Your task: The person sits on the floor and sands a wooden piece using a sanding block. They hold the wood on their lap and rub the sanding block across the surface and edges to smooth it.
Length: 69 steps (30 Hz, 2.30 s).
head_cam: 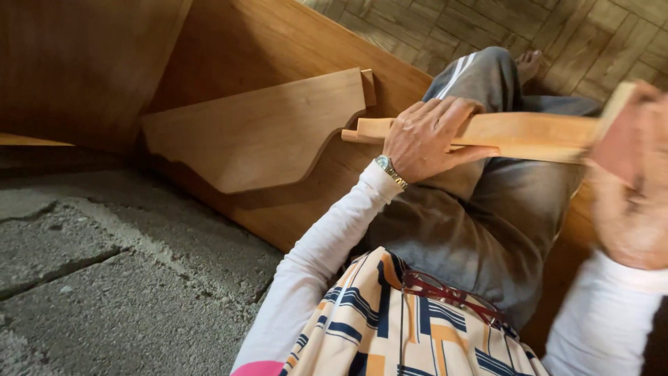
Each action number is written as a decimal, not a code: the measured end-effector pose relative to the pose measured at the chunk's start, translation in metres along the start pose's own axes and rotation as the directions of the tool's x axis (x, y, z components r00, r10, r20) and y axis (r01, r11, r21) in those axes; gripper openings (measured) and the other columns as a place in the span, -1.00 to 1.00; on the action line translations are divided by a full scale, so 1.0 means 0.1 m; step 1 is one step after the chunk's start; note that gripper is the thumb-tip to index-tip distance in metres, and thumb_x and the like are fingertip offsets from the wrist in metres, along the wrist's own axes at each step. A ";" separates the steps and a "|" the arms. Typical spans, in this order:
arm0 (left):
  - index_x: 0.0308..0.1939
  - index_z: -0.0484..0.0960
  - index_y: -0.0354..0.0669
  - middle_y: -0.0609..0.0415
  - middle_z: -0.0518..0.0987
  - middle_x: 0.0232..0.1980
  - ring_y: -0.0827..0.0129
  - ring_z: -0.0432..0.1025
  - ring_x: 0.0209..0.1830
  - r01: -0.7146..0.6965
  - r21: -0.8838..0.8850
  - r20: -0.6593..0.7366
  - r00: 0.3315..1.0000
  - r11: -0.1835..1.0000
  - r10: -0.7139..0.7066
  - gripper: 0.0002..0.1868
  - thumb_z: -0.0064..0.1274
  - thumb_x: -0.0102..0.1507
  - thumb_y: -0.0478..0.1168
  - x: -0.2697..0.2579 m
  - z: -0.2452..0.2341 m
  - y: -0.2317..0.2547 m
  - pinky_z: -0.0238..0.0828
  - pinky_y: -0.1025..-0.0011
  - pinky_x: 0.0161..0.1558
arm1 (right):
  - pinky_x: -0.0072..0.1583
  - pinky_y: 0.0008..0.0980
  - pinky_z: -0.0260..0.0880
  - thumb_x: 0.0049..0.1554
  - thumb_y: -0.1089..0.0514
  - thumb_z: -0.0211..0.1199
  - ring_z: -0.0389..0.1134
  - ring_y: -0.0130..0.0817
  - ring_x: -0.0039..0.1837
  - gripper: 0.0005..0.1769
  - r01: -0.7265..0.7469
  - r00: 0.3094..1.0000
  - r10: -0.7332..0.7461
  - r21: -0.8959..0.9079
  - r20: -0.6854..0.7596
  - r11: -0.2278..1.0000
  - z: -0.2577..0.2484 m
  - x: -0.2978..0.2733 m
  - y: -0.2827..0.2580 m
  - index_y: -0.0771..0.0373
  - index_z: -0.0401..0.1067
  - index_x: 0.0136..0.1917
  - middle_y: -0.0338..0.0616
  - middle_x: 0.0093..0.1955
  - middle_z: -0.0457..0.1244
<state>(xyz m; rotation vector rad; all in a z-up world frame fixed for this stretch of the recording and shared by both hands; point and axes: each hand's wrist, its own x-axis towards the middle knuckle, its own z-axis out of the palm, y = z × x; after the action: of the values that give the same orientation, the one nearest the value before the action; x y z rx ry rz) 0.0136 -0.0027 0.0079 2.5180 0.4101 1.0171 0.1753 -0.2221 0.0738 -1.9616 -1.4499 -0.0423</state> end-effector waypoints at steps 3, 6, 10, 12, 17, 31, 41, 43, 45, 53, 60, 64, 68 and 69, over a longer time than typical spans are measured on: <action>-0.08 0.50 -0.01 0.14 0.59 -0.25 0.18 0.53 -0.27 0.047 0.014 0.010 0.999 0.999 -0.047 -0.34 0.00 0.17 0.47 -0.01 0.03 -0.05 0.43 0.23 -0.19 | 0.66 0.35 0.12 0.49 0.38 0.15 0.31 0.66 0.33 -0.77 0.263 0.964 -0.266 -0.148 0.000 0.953 0.21 0.42 -0.44 0.71 0.47 0.10 0.57 0.26 0.33; 0.02 0.48 0.07 0.23 0.61 -0.05 0.20 0.57 -0.12 0.075 -0.032 0.149 0.986 0.997 -0.069 -0.52 0.08 0.24 0.25 -0.05 0.06 -0.13 0.45 0.23 -0.06 | 0.60 0.33 -0.04 0.49 -0.08 0.04 0.15 0.30 0.63 -0.38 0.284 0.957 -0.289 -0.156 -0.009 0.946 0.45 0.48 -0.50 0.42 0.39 0.58 0.23 0.57 0.25; -0.04 0.47 -0.06 0.12 0.54 -0.20 0.16 0.49 -0.25 0.004 -0.025 0.065 0.998 1.000 -0.003 -0.40 -0.05 0.25 0.37 -0.02 0.02 -0.07 0.38 0.23 -0.15 | 0.60 0.14 0.09 0.47 -0.05 -0.02 0.30 0.25 0.57 -0.36 0.323 0.944 -0.328 -0.235 0.020 0.917 0.31 0.42 -0.37 0.48 0.60 0.45 0.26 0.47 0.39; -0.09 0.50 -0.09 0.11 0.53 -0.29 0.18 0.49 -0.30 -0.022 -0.014 0.006 1.000 1.000 0.023 -0.40 0.02 0.24 0.37 -0.02 0.02 -0.02 0.40 0.24 -0.19 | 0.60 0.25 0.09 0.46 -0.04 -0.15 0.29 0.32 0.59 -0.29 0.319 0.948 -0.309 -0.233 0.080 0.918 0.15 0.22 -0.08 0.50 0.56 0.50 0.32 0.51 0.37; -0.10 0.51 -0.03 0.18 0.59 -0.22 0.27 0.49 -0.33 -0.008 0.018 0.034 0.999 1.000 0.007 -0.41 0.04 0.23 0.40 0.01 -0.02 0.01 0.36 0.32 -0.24 | 0.73 0.26 -0.09 0.52 0.50 0.11 -0.01 0.53 0.69 -0.52 0.088 0.995 -0.087 0.025 -0.039 0.996 -0.18 -0.19 0.38 0.78 0.12 0.61 0.61 0.66 -0.04; -0.11 0.48 -0.02 0.12 0.56 -0.25 0.13 0.48 -0.29 0.061 0.104 0.193 0.978 0.993 -0.080 -0.44 -0.01 0.27 0.38 -0.09 -0.26 -0.15 0.35 0.23 -0.16 | 0.57 0.12 0.13 0.45 0.05 -0.01 0.31 0.16 0.55 -0.48 0.298 0.952 -0.307 -0.275 0.009 0.914 0.19 0.37 -0.32 0.38 0.56 0.44 0.14 0.46 0.38; -0.11 0.55 -0.05 0.14 0.60 -0.23 0.15 0.52 -0.28 0.065 0.036 0.270 0.960 0.997 -0.072 -0.46 0.23 0.20 0.31 -0.35 -0.37 -0.59 0.39 0.21 -0.19 | 0.59 0.20 -0.01 0.52 -0.11 0.07 0.27 0.45 0.59 -0.26 0.181 0.975 -0.211 -0.310 -0.066 0.933 -0.13 0.07 0.22 0.68 0.55 0.51 0.50 0.51 0.37; -0.14 0.54 -0.04 0.13 0.59 -0.26 0.14 0.50 -0.31 0.078 0.067 0.253 0.963 0.995 -0.092 -0.44 0.21 0.19 0.34 -0.37 -0.34 -0.58 0.38 0.21 -0.21 | 0.59 0.32 0.00 0.46 -0.03 0.13 0.25 0.45 0.59 -0.40 0.208 0.975 -0.220 -0.246 -0.023 0.947 0.04 0.20 0.01 0.52 0.50 0.51 0.43 0.53 0.31; -0.16 0.54 -0.04 0.12 0.57 -0.28 0.12 0.48 -0.33 0.086 0.095 0.236 0.966 0.992 -0.107 -0.42 0.19 0.18 0.38 -0.40 -0.32 -0.58 0.36 0.21 -0.23 | 0.58 0.43 0.01 0.40 0.05 0.20 0.22 0.45 0.59 -0.49 0.228 0.973 -0.229 -0.184 0.016 0.956 0.24 0.35 -0.24 0.36 0.46 0.51 0.36 0.54 0.25; 0.21 0.57 0.11 -0.01 0.55 -0.11 -0.04 0.49 -0.08 0.127 0.105 0.262 0.953 0.986 -0.151 -0.34 0.41 0.09 0.13 -0.77 -0.09 -0.92 0.41 0.09 -0.05 | 0.57 -0.22 0.06 0.29 0.19 0.20 0.23 -0.19 0.45 -0.83 0.307 0.951 -0.280 -0.463 0.128 0.832 0.76 0.81 -0.90 0.21 0.51 0.14 -0.07 0.20 0.35; 0.54 0.22 -0.19 -0.14 0.66 -0.08 -0.14 0.55 -0.06 0.137 -0.004 0.299 0.945 0.991 -0.130 0.05 0.46 0.09 -0.02 -0.37 -0.39 -0.57 0.45 0.08 0.05 | 0.63 0.09 -0.13 0.27 0.23 0.12 0.21 0.05 0.49 -0.71 0.272 0.958 -0.170 -0.546 0.232 0.792 0.74 0.77 -1.05 0.32 0.49 0.22 0.08 0.28 0.35; 0.61 0.07 -0.28 -0.14 0.69 -0.09 -0.09 0.57 -0.09 0.179 0.084 0.252 0.948 0.980 -0.195 -0.11 0.20 0.30 -0.13 -0.43 -0.38 -0.59 0.45 0.11 0.05 | 0.66 0.27 -0.19 0.25 0.28 0.06 0.21 0.21 0.49 -0.63 0.327 0.934 -0.196 -0.495 0.298 0.805 1.13 0.67 -1.14 0.44 0.46 0.28 0.21 0.33 0.34; 0.53 0.24 -0.31 0.00 0.70 -0.15 0.04 0.59 -0.18 0.103 0.255 0.211 0.964 0.961 -0.159 -0.35 -0.01 0.40 -0.17 -0.54 -0.26 -0.83 0.48 0.22 -0.05 | 0.63 0.33 -0.17 0.23 0.30 0.07 0.26 0.19 0.46 -0.64 0.344 0.929 -0.229 -0.448 0.292 0.825 1.41 0.68 -1.06 0.44 0.48 0.24 0.19 0.31 0.35; 0.53 0.24 -0.31 0.00 0.70 -0.15 0.04 0.59 -0.18 0.094 0.256 0.220 0.963 0.962 -0.153 -0.35 -0.01 0.40 -0.17 -0.56 -0.28 -0.82 0.48 0.22 -0.05 | 0.63 0.33 -0.17 0.23 0.30 0.07 0.26 0.19 0.46 -0.64 0.333 0.933 -0.221 -0.448 0.285 0.830 1.30 0.71 -1.09 0.44 0.48 0.24 0.19 0.31 0.35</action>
<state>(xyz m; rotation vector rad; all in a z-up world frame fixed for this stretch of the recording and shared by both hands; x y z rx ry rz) -0.0554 0.0535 -0.0443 2.7486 0.6454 0.6391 0.0621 -0.0781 0.0581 -2.1783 -2.0274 -0.3694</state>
